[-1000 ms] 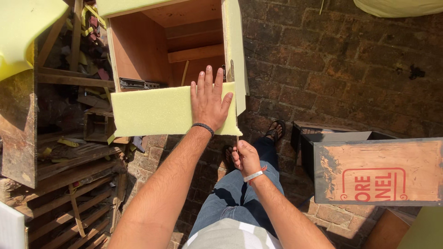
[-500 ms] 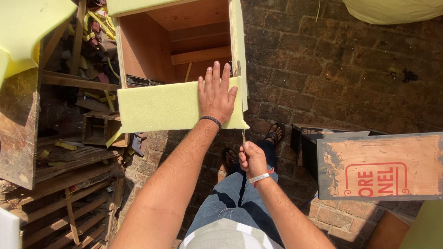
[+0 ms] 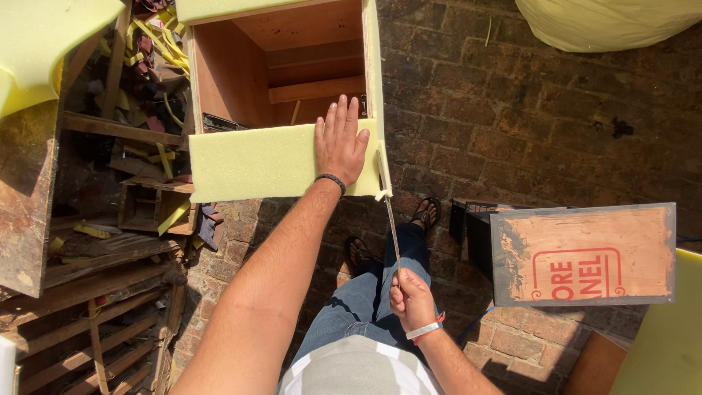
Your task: The person dips a stick into a container of adhesive and spreads glue onto yellow foam sheets, then presses the foam onto the sides of an open wooden box. They tear and trim the foam to fit the box edges and use a hand saw blade to cut off excess foam.
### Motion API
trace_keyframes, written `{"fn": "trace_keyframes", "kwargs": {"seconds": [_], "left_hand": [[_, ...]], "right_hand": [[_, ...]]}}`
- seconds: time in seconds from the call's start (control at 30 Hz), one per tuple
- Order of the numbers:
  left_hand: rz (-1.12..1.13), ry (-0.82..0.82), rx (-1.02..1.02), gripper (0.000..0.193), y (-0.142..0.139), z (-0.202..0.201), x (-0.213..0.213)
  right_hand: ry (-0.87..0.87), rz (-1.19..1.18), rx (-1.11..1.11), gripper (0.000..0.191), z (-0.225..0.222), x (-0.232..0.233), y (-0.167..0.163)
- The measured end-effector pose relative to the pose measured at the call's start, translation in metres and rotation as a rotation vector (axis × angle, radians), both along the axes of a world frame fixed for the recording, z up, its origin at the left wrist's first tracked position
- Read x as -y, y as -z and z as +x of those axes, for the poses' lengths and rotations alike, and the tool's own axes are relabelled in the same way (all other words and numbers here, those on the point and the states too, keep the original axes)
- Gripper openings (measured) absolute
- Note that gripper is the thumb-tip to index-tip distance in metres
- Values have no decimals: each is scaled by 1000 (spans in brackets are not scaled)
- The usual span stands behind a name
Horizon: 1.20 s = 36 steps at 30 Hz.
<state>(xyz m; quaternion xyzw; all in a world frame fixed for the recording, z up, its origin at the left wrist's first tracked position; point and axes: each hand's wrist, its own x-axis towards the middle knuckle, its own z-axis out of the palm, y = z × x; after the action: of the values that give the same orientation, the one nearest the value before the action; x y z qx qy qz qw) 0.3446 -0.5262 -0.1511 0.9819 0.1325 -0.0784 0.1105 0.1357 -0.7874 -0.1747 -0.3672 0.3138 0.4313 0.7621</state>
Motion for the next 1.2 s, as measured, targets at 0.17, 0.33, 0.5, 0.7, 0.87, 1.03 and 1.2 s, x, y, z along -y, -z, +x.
{"fn": "trace_keyframes", "kwargs": {"seconds": [0.17, 0.33, 0.5, 0.7, 0.87, 1.03, 1.2], "left_hand": [[-279, -27, 3, 66, -12, -9, -9], [-202, 63, -89, 76, -29, -49, 2], [33, 174, -112, 85, -30, -74, 39], [-62, 247, 293, 9, -14, -72, 61], [-373, 413, 38, 4, -22, -89, 73], [-516, -261, -182, 22, -33, -127, 32], [-505, -807, -240, 39, -23, -196, -48]], "right_hand": [[141, 102, 193, 31, 51, 22, 0], [170, -33, 287, 28, 103, 34, -17], [138, -150, 344, 28, 128, 44, -40], [52, -190, 405, 28, 155, 52, -54], [-30, -211, 495, 27, 193, 50, -58], [-271, -174, 712, 19, 232, 20, -71], [-528, -185, 856, 13, 247, -44, -94]]}}
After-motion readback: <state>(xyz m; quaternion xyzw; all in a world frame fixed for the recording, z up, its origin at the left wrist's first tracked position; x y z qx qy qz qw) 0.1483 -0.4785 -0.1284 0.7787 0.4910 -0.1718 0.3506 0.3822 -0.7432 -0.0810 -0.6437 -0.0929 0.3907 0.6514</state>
